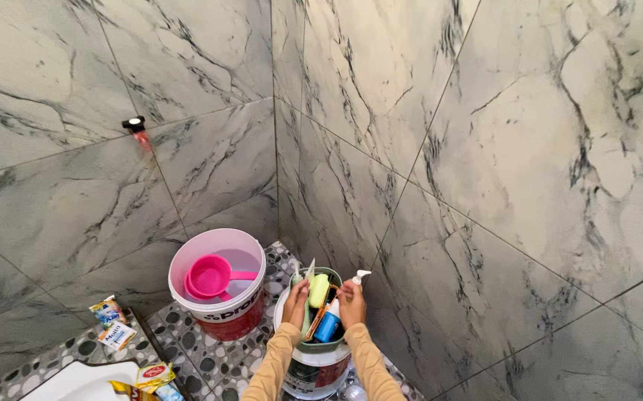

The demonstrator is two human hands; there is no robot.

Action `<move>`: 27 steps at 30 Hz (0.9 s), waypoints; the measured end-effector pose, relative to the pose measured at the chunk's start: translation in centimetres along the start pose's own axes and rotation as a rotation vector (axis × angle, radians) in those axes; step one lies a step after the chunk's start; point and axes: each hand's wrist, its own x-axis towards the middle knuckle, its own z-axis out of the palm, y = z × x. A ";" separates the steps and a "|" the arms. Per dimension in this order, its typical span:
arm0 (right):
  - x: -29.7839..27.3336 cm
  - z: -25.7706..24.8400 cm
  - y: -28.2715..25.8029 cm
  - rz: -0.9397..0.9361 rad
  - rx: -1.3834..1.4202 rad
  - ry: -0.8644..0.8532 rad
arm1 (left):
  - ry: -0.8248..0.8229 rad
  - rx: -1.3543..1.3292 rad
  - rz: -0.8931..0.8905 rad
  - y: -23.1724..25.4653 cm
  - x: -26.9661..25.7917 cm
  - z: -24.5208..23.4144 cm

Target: The person places a bear-shaped cup on a wall-mounted metal shelf, then adds a toothbrush, two toothpaste tubes, an orange floss pick, a black toothbrush, a bar of soap, a blue bottle, and a pump bottle. Each item is taken from a lower caddy and arranged on the shelf.

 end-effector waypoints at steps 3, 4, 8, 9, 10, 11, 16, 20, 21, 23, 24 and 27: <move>-1.6 0.8 -0.4 0.102 -0.012 -0.048 | -0.003 0.177 -0.049 -4.3 -0.3 0.1; -2.0 0.9 -0.5 0.116 -0.049 -0.057 | -0.014 0.187 -0.061 -5.6 -0.4 0.3; -3.4 1.7 -0.8 0.118 -0.129 -0.093 | -0.056 0.163 -0.177 -8.9 -1.0 1.0; -3.6 1.9 -0.8 0.105 -0.132 -0.102 | -0.066 0.141 -0.221 -9.3 -1.2 1.2; -3.7 2.0 -1.0 0.058 -0.155 -0.091 | -0.067 0.169 -0.218 -9.5 -1.2 1.4; -3.7 2.2 -1.0 0.011 -0.179 -0.080 | -0.069 0.197 -0.215 -9.7 -1.2 1.8; -3.8 2.9 -1.0 0.252 -0.166 -0.169 | -0.091 0.185 -0.392 -9.4 -1.3 2.7; -3.5 3.1 -1.0 0.267 -0.192 -0.189 | -0.140 0.180 -0.416 -8.5 -1.2 3.0; -3.4 3.1 -1.0 0.239 -0.203 -0.180 | -0.147 0.185 -0.400 -8.1 -1.2 3.1; -2.8 3.2 -0.8 0.245 -0.166 -0.204 | -0.128 0.226 -0.360 -7.3 -0.8 3.3; -2.6 3.4 -0.6 0.248 -0.146 -0.217 | -0.116 0.248 -0.338 -6.9 -0.6 3.3; -1.9 3.8 0.2 0.218 -0.146 -0.286 | -0.093 -0.025 -0.405 -5.5 -0.4 3.7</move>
